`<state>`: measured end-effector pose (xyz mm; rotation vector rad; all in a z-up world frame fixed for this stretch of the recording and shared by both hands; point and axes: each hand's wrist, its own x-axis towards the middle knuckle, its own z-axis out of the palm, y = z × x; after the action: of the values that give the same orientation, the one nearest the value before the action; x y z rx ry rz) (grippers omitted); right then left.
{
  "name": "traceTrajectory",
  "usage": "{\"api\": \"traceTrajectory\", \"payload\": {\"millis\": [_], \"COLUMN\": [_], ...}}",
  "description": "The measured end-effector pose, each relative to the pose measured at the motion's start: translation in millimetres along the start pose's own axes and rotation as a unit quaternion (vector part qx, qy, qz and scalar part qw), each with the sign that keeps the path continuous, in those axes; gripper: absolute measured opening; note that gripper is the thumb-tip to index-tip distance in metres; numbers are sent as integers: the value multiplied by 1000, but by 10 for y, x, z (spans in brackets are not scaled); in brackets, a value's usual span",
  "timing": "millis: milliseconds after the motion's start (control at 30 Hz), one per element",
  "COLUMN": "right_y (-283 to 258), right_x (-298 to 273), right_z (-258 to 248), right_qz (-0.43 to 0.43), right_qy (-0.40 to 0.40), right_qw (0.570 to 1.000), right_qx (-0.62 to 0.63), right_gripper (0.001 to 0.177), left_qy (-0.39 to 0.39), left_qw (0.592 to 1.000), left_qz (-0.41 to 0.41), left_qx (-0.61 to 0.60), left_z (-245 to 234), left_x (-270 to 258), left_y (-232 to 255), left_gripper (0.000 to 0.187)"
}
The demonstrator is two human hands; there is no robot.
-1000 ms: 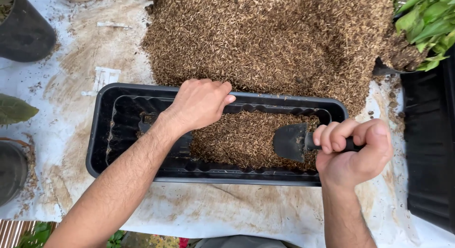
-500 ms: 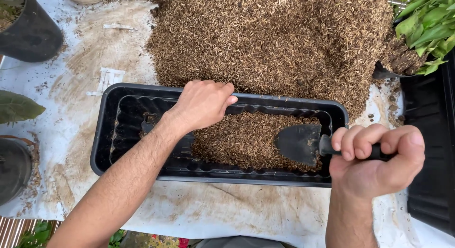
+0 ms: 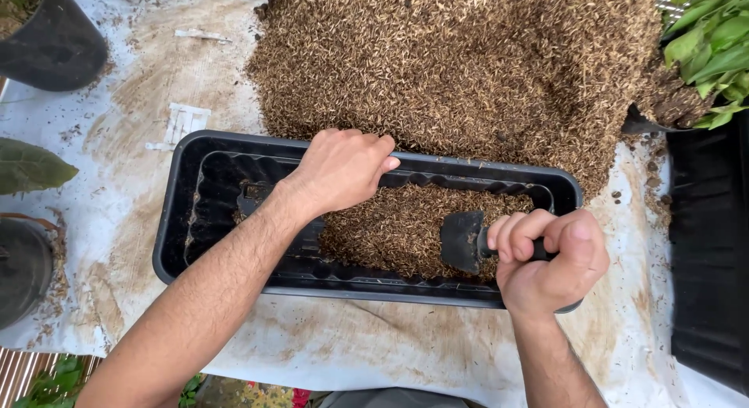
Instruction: Filling a plastic seedling tray with soil using a hand trowel from a large pile.
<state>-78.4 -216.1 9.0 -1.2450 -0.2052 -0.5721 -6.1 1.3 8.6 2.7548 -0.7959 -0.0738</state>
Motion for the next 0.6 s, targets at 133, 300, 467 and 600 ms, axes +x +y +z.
{"api": "traceTrajectory", "payload": {"millis": [133, 300, 467, 600], "right_y": [-291, -558, -429, -234], "right_x": [98, 153, 108, 30], "right_z": [71, 99, 198, 212], "right_qz": [76, 63, 28, 50], "right_qy": [41, 97, 25, 5], "right_qw": [996, 993, 999, 998], "right_qx": [-1, -14, -8, -32], "right_gripper": [30, 23, 27, 34], "left_qy": [-30, -43, -33, -27], "left_qw": [999, 999, 999, 999], "left_qz": [-9, -19, -14, -7], "left_qx": [23, 14, 24, 17], "left_z": [27, 16, 29, 53], "left_x": [51, 42, 52, 55], "left_y": [-14, -1, -10, -29], "left_gripper": [28, 27, 28, 26]}}
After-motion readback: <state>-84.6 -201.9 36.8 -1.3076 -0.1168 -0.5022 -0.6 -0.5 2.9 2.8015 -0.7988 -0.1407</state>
